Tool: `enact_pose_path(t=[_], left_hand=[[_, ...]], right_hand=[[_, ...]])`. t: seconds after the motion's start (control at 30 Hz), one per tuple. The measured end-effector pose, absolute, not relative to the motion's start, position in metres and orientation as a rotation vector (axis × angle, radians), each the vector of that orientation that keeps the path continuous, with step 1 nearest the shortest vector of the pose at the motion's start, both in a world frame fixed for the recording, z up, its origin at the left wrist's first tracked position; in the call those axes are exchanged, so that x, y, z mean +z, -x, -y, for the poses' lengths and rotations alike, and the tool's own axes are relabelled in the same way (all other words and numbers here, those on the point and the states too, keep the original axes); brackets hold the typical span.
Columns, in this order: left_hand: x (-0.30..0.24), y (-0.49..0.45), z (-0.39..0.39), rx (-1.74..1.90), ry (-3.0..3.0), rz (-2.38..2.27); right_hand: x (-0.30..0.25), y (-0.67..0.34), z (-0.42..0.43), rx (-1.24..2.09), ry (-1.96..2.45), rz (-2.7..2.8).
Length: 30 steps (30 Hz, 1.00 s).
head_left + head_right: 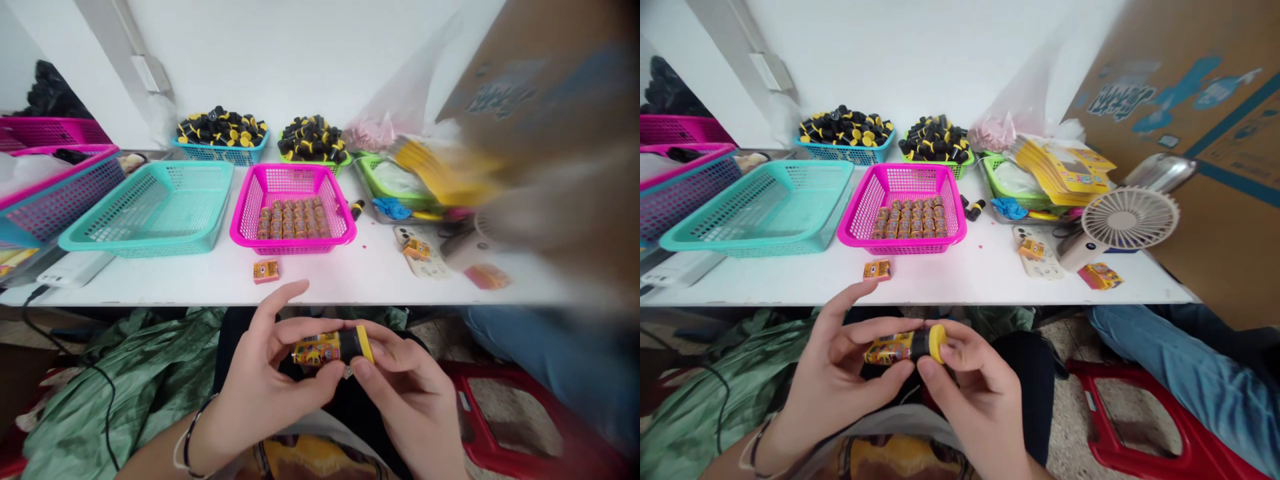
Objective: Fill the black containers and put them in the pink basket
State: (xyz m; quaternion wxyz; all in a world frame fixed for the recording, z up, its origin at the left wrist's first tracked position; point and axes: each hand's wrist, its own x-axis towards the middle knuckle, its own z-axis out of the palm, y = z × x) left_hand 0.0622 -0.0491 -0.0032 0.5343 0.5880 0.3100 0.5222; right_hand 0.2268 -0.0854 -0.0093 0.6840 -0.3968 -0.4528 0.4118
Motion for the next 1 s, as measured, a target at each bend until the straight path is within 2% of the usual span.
enact_pose_path(t=[0.33, 0.6, 0.8, 1.0], left_hand=[[-0.015, -0.066, 0.032, 1.005, -0.972, -0.475], [-0.01, -0.07, 0.034, 1.108, -0.885, -0.559], [-0.015, -0.075, 0.03, 1.087, -0.835, -0.571], [-0.015, -0.073, 0.023, 0.595, -0.939, -0.424]], right_hand=[[-0.005, -0.234, 0.082, 0.77, 0.883, 1.244], [-0.016, -0.237, 0.081, 0.273, 0.919, 1.669], [-0.025, -0.232, 0.071, 0.106, 1.038, 1.747], [-0.023, -0.227, 0.065, 0.222, 0.946, 1.806]])
